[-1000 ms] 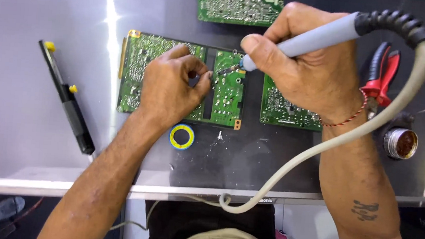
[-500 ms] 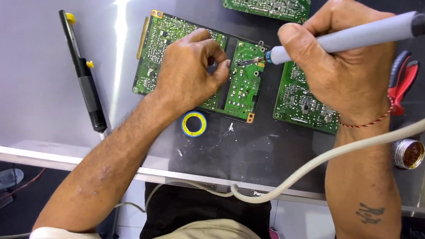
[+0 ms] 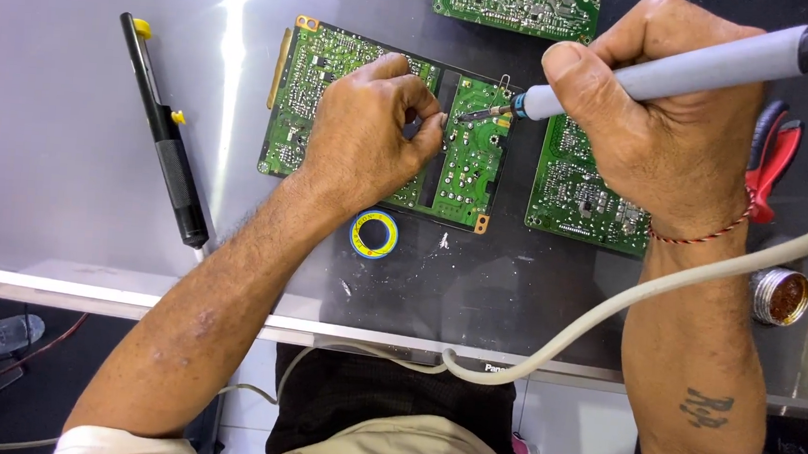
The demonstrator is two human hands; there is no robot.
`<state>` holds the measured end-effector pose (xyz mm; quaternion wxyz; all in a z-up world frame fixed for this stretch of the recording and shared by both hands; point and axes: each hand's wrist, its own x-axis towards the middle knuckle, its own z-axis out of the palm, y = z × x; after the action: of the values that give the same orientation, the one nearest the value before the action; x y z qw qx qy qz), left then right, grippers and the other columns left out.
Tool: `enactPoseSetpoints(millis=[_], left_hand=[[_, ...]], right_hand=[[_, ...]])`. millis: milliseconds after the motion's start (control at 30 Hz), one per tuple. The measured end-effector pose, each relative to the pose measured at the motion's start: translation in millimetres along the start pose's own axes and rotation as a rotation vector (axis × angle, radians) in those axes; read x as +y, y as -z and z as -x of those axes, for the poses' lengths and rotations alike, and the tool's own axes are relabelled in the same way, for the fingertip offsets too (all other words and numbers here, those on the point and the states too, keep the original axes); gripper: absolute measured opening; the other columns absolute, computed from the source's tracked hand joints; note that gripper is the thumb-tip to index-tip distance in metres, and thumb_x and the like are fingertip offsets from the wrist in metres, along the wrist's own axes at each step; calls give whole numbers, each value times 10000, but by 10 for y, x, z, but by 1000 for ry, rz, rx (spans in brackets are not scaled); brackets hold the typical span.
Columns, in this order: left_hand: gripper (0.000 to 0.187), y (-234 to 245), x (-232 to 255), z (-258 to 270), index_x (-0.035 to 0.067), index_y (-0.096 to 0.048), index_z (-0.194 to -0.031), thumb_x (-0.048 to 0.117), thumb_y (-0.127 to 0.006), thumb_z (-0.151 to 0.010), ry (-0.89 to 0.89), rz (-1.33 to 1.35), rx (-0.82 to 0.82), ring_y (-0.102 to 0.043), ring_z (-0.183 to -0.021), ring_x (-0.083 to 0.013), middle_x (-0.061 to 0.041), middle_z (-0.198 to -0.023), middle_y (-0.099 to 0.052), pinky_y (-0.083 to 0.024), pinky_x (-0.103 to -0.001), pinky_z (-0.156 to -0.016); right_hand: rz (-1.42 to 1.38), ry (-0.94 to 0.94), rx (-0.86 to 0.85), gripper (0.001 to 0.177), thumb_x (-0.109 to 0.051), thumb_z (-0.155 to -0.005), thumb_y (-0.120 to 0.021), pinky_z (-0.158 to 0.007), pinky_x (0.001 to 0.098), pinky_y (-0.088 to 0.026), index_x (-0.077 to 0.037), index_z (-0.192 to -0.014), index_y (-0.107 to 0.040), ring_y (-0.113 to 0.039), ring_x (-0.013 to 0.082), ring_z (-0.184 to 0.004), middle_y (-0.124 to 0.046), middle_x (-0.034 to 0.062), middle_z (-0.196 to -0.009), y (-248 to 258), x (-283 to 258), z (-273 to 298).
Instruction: Soldering electronic components onto a printed circuit board using a soldering iron at a repair bench.
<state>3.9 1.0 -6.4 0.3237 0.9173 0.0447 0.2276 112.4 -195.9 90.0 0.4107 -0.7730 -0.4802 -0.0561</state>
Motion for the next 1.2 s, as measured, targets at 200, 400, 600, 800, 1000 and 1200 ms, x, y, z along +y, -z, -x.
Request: enactPoseSetpoints(millis=[200, 400, 600, 800, 1000, 1200], left_hand=[[73, 5, -10, -2, 110, -680, -743, 135, -738, -782, -20, 23, 11, -560, -646, -175, 2, -736, -562, -481, -368, -580], [74, -9, -14, -5, 125, -690, -732, 143, -744, -778, -9, 27, 16, -572, -655, -177, 8, -730, -572, -481, -371, -573], [70, 1, -9, 2, 119, -684, -744, 135, -743, -779, -5, 28, 9, -568, -656, -171, 8, -740, -569, -485, -363, -568], [69, 0, -9, 2, 117, -679, -747, 132, -739, -779, -7, 29, 7, -565, -654, -177, 3, -744, -564, -483, -371, -575], [62, 4, -8, -4, 123, -684, -746, 133, -735, -781, -9, 28, 8, -566, -662, -182, 5, -744, -566, -475, -373, -573], [65, -17, -18, 2, 130, -710, -777, 176, -749, -803, 12, -20, -22, -596, -681, -213, 1, -764, -573, -487, -401, -551]], right_hand=[[6, -19, -20, 343, 34, -1111, -772, -607, 300, -331, 45, -824, -586, -456, 165, -674, -512, 85, -726, 9, 12, 13], [2, -22, -18, 340, 60, -1102, -756, -590, 297, -317, 45, -816, -573, -430, 153, -648, -490, 75, -692, 6, 6, 11], [17, -63, 1, 308, 49, -1085, -759, -614, 294, -333, 43, -826, -593, -456, 157, -679, -527, 82, -734, 22, -33, 23], [15, -14, 1, 340, 60, -1093, -773, -598, 301, -315, 48, -809, -586, -433, 161, -656, -497, 80, -703, -2, -7, 12], [10, -30, -4, 330, 54, -1095, -764, -611, 304, -320, 44, -819, -583, -443, 164, -674, -506, 83, -725, 13, -7, 18], [-6, -21, -8, 358, 39, -1104, -764, -605, 305, -310, 36, -807, -564, -424, 157, -663, -487, 75, -716, -11, 11, 14]])
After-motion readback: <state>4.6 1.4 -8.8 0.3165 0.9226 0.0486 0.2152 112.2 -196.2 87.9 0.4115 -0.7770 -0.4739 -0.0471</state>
